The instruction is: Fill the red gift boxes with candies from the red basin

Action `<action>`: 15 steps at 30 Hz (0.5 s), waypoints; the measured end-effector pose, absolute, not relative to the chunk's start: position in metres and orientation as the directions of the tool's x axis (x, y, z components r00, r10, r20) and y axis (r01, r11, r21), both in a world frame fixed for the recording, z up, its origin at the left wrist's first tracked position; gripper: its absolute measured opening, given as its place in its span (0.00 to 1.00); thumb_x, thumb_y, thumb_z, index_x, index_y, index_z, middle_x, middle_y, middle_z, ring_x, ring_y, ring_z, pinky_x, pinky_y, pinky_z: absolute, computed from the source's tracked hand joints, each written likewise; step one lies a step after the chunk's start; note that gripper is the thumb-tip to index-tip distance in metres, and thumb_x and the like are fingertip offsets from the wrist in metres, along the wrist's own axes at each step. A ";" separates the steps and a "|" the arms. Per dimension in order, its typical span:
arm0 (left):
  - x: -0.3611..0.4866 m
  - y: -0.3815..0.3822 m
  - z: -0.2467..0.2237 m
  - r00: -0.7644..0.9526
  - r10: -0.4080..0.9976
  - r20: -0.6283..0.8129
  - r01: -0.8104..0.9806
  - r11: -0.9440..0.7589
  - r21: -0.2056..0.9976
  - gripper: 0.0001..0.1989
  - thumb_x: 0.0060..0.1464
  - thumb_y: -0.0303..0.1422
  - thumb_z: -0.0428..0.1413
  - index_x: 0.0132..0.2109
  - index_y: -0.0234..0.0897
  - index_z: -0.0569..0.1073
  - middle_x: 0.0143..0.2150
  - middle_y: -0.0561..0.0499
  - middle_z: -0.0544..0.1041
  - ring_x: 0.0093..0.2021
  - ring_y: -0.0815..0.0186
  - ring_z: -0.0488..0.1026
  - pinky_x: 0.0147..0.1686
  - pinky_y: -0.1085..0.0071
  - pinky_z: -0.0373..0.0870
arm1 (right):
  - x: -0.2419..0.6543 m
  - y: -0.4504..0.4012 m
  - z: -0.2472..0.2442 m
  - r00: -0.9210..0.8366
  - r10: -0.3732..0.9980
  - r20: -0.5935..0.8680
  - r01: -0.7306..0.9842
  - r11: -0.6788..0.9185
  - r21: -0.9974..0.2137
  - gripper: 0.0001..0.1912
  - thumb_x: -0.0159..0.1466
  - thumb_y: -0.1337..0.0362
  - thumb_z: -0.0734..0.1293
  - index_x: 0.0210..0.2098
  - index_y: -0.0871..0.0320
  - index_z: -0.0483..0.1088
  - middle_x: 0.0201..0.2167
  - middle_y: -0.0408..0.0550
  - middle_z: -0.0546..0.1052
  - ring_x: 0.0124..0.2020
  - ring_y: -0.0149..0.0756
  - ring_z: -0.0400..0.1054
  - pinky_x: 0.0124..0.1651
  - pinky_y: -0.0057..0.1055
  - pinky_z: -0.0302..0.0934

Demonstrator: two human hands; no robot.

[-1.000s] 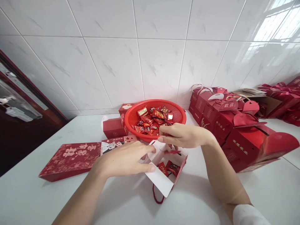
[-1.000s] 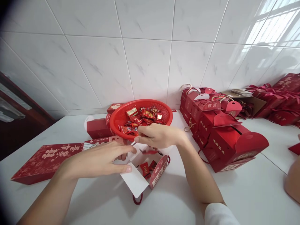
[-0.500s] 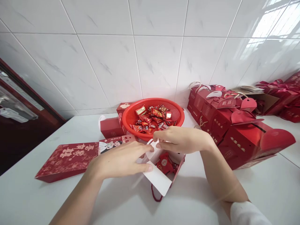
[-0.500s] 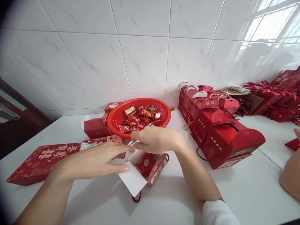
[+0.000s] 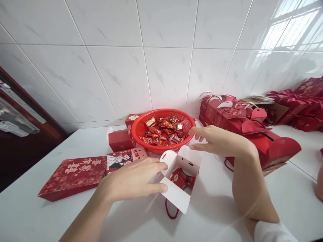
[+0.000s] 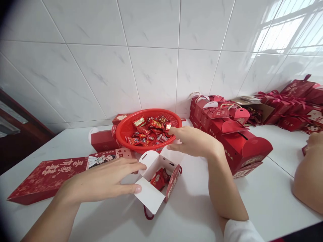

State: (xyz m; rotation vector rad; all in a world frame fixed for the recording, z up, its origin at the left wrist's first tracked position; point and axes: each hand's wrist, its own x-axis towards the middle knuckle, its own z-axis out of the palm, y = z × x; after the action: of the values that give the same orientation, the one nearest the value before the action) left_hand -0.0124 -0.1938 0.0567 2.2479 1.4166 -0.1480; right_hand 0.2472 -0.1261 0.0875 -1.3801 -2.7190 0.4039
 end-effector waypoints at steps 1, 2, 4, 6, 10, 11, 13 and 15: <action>-0.011 -0.195 0.057 0.468 0.819 -0.332 0.870 -0.360 0.337 0.21 0.59 0.48 0.54 0.54 0.45 0.77 0.53 0.46 0.78 0.53 0.51 0.74 0.47 0.64 0.69 | 0.250 -0.127 0.084 -0.547 0.833 -0.082 0.826 0.521 -0.216 0.18 0.67 0.51 0.64 0.50 0.56 0.70 0.40 0.52 0.76 0.38 0.43 0.70 0.35 0.33 0.57; -0.010 -0.197 0.058 0.476 0.816 -0.329 0.865 -0.367 0.341 0.21 0.59 0.49 0.54 0.53 0.45 0.78 0.53 0.46 0.78 0.53 0.51 0.75 0.47 0.63 0.69 | 0.252 -0.129 0.081 -0.499 0.859 -0.113 0.861 0.478 -0.171 0.20 0.65 0.49 0.66 0.49 0.57 0.71 0.40 0.54 0.76 0.39 0.46 0.71 0.35 0.33 0.58; -0.008 -0.199 0.059 0.493 0.810 -0.317 0.853 -0.380 0.358 0.24 0.55 0.53 0.57 0.52 0.45 0.79 0.54 0.46 0.78 0.53 0.50 0.75 0.47 0.63 0.69 | 0.253 -0.132 0.074 -0.430 0.884 -0.182 0.903 0.418 -0.102 0.25 0.61 0.44 0.69 0.46 0.58 0.73 0.40 0.56 0.76 0.40 0.49 0.71 0.34 0.34 0.58; -0.006 -0.200 0.060 0.510 0.806 -0.301 0.840 -0.392 0.375 0.26 0.51 0.56 0.60 0.50 0.45 0.80 0.52 0.47 0.79 0.52 0.49 0.75 0.46 0.64 0.70 | 0.253 -0.135 0.069 -0.408 0.878 -0.250 0.913 0.400 -0.083 0.28 0.58 0.41 0.70 0.44 0.59 0.74 0.39 0.56 0.76 0.40 0.49 0.71 0.34 0.34 0.58; -0.002 -0.198 0.062 0.503 0.817 -0.281 0.848 -0.403 0.344 0.23 0.56 0.55 0.55 0.46 0.43 0.80 0.46 0.48 0.80 0.46 0.53 0.77 0.41 0.66 0.69 | 0.250 -0.140 0.070 -0.493 0.817 -0.299 0.870 0.468 -0.158 0.26 0.58 0.41 0.69 0.42 0.58 0.75 0.35 0.53 0.76 0.37 0.46 0.71 0.33 0.32 0.57; -0.001 -0.197 0.062 0.493 0.829 -0.263 0.852 -0.400 0.337 0.23 0.57 0.55 0.54 0.46 0.42 0.79 0.45 0.47 0.80 0.45 0.53 0.77 0.41 0.66 0.68 | 0.250 -0.141 0.072 -0.533 0.794 -0.292 0.846 0.499 -0.186 0.25 0.58 0.42 0.70 0.42 0.57 0.75 0.35 0.52 0.77 0.37 0.45 0.71 0.33 0.32 0.57; 0.002 -0.196 0.060 0.475 0.854 -0.214 0.857 -0.394 0.332 0.23 0.60 0.54 0.51 0.47 0.42 0.78 0.44 0.47 0.80 0.46 0.53 0.77 0.42 0.66 0.68 | 0.249 -0.144 0.075 -0.620 0.736 -0.271 0.784 0.569 -0.249 0.23 0.58 0.44 0.71 0.42 0.56 0.75 0.36 0.51 0.77 0.38 0.44 0.71 0.34 0.31 0.57; 0.006 -0.195 0.058 0.457 0.876 -0.158 0.862 -0.392 0.321 0.21 0.60 0.52 0.51 0.49 0.42 0.76 0.44 0.47 0.80 0.47 0.53 0.77 0.42 0.66 0.67 | 0.248 -0.148 0.076 -0.703 0.658 -0.271 0.710 0.625 -0.323 0.23 0.59 0.44 0.70 0.42 0.56 0.75 0.37 0.49 0.78 0.38 0.41 0.71 0.35 0.30 0.58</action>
State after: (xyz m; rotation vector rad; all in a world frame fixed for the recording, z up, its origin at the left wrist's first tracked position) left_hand 0.0063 -0.1948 0.0577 2.3552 1.4710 0.0522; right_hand 0.2483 -0.1479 0.0764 -1.2456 -2.9451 0.6769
